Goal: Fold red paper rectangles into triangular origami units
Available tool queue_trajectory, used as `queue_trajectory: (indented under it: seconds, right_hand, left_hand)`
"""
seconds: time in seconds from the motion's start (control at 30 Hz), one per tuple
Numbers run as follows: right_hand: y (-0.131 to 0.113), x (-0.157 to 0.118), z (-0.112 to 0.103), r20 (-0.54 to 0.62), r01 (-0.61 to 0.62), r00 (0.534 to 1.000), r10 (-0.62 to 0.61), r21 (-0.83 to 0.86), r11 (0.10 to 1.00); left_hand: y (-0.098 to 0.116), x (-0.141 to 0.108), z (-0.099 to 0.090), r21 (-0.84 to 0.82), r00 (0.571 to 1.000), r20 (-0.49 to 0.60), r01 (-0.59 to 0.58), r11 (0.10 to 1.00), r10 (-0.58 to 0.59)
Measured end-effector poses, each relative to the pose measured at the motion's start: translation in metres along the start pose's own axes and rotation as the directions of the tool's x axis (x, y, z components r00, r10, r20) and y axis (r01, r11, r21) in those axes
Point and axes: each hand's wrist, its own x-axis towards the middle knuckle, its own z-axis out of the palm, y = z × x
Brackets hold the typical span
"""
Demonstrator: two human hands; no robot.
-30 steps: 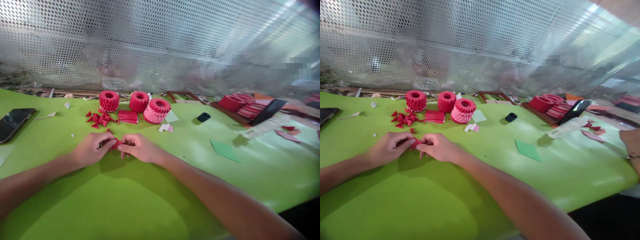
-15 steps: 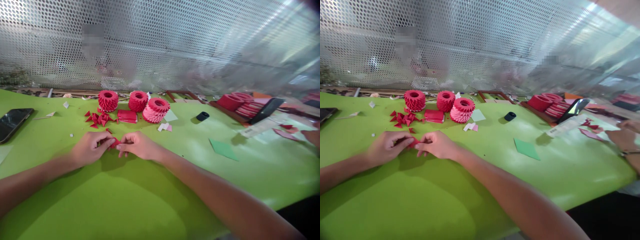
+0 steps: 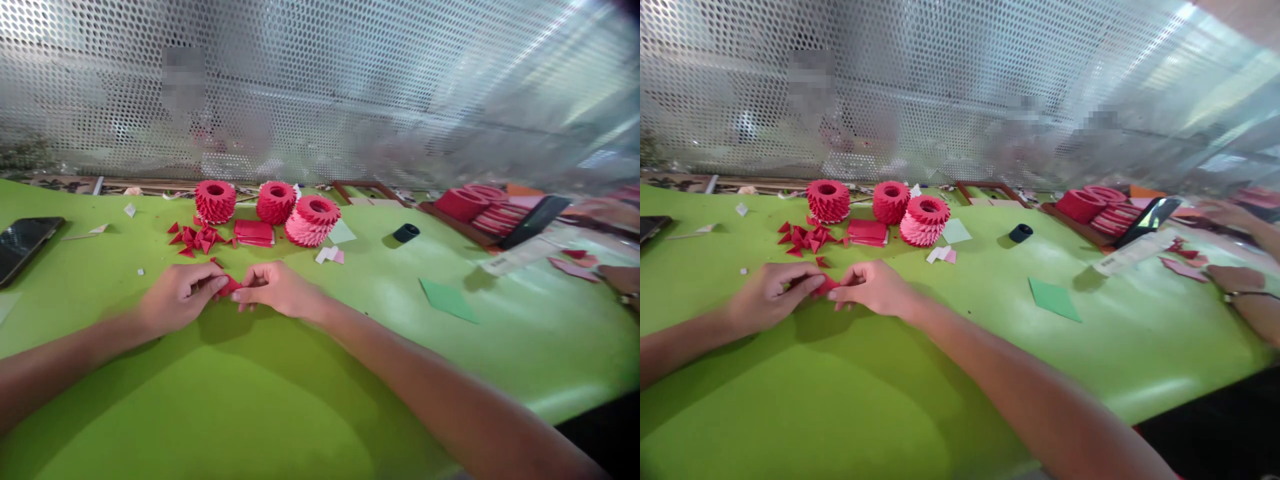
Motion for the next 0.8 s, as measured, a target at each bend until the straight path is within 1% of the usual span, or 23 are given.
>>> queue_trajectory:
  seconds: [0.13, 0.3, 0.47, 0.7, 0.8]
  right_hand:
    - [0.002, 0.002, -0.001, 0.024, 0.02, 0.999, -0.022, 0.056, 0.998]
    - [0.003, 0.004, -0.001, 0.022, 0.008, 1.0, -0.01, 0.079, 0.997]
    - [0.004, 0.004, -0.001, 0.024, 0.013, 1.0, -0.014, 0.054, 0.998]
    - [-0.006, -0.004, -0.001, 0.0, -0.014, 1.0, 0.014, 0.022, 1.0]
    - [-0.006, -0.006, 0.0, -0.018, 0.01, 1.0, -0.01, 0.02, 1.0]
  left_hand:
    - [0.002, 0.001, -0.001, 0.009, 1.0, -0.022, -0.014, 1.0, 0.014]
    - [0.002, 0.001, -0.001, 0.013, 0.999, -0.029, -0.022, 1.0, 0.022]
    - [0.0, 0.0, 0.001, 0.003, 0.999, -0.026, -0.019, 1.0, 0.019]
    - [0.001, 0.001, 0.0, -0.005, 0.999, -0.039, 0.02, 1.0, -0.02]
    - [0.0, 0.002, 0.0, 0.0, 0.998, -0.045, 0.034, 0.999, -0.034]
